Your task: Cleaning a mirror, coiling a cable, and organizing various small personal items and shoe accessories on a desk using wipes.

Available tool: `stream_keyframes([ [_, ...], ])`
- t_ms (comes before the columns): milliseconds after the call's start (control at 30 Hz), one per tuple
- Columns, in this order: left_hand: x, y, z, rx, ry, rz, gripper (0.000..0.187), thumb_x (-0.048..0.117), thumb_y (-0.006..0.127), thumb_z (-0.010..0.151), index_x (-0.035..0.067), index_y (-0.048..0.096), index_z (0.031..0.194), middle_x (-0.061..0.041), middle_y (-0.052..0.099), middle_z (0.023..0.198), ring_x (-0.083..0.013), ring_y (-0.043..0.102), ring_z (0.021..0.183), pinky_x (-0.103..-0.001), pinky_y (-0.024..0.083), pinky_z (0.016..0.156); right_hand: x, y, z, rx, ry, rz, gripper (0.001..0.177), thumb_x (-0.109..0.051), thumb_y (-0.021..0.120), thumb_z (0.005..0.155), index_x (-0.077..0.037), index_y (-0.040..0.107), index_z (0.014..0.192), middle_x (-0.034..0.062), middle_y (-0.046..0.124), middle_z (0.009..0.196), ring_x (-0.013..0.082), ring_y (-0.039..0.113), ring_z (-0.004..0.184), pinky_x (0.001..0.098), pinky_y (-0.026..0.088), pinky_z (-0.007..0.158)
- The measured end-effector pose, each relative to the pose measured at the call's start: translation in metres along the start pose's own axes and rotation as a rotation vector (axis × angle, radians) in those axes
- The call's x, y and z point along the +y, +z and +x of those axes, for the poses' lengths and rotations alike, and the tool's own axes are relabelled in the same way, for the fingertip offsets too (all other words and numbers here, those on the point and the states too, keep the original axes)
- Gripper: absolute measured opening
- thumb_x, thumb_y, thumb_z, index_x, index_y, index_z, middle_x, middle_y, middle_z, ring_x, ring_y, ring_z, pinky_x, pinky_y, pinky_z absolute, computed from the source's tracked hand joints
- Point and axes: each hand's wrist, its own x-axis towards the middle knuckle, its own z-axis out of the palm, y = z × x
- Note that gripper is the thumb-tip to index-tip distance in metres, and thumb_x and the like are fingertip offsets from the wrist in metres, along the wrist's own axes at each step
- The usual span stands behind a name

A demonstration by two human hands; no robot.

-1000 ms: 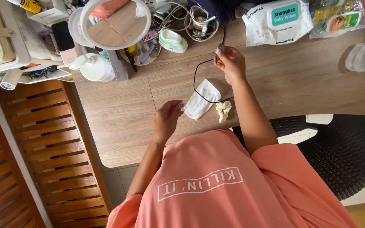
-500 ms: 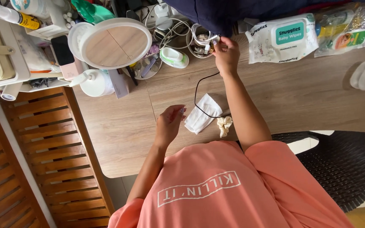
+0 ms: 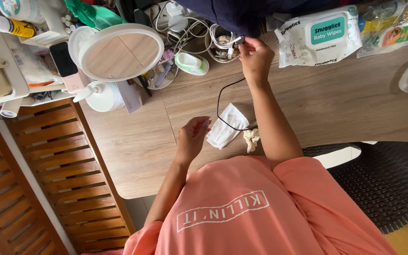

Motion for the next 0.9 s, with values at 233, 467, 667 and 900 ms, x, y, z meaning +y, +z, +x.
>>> stream_keyframes([
  [233,-0.003,-0.005,-0.003,0.02,0.018,0.046,0.022,0.016,0.056,0.088,0.007,0.066,0.105,-0.003,0.072,0.092,-0.013,0.069,0.077,-0.024,0.054,0.071,0.042,0.002,0.006,0.009,-0.209,-0.129,0.027,-0.005,0.078,0.077,-0.004,0.07,0.103,0.0091,0.064,0.09,0.0155,0.061,0.071,0.0248,0.054,0.061],
  [467,-0.008,-0.002,-0.007,0.02,0.03,0.061,0.022,0.017,0.056,0.088,0.007,0.066,0.105,-0.003,0.072,0.09,-0.0124,0.069,0.077,-0.023,0.054,0.073,0.037,-0.005,0.001,-0.083,-0.293,-0.342,0.032,-0.01,0.074,0.082,-0.004,0.066,0.112,0.0111,0.061,0.1,0.0254,0.062,0.089,0.0343,0.055,0.074],
  [667,-0.004,0.0,-0.013,0.019,0.016,0.08,0.023,0.018,0.057,0.087,0.008,0.067,0.105,-0.003,0.073,0.092,-0.0131,0.07,0.081,-0.023,0.055,0.075,0.015,-0.03,-0.023,-0.065,-0.473,-0.241,0.026,-0.004,0.071,0.085,-0.002,0.067,0.111,0.0118,0.065,0.09,0.0161,0.055,0.065,0.0269,0.051,0.056],
  [900,-0.028,0.007,-0.016,0.005,0.13,0.268,0.022,0.014,0.058,0.09,0.009,0.067,0.109,-0.011,0.071,0.094,-0.0218,0.07,0.083,-0.034,0.054,0.076,0.048,-0.1,-0.086,-0.284,-0.303,-0.229,0.018,-0.01,0.077,0.077,-0.016,0.067,0.091,0.0002,0.059,0.068,0.0166,0.056,0.057,0.0274,0.049,0.052],
])
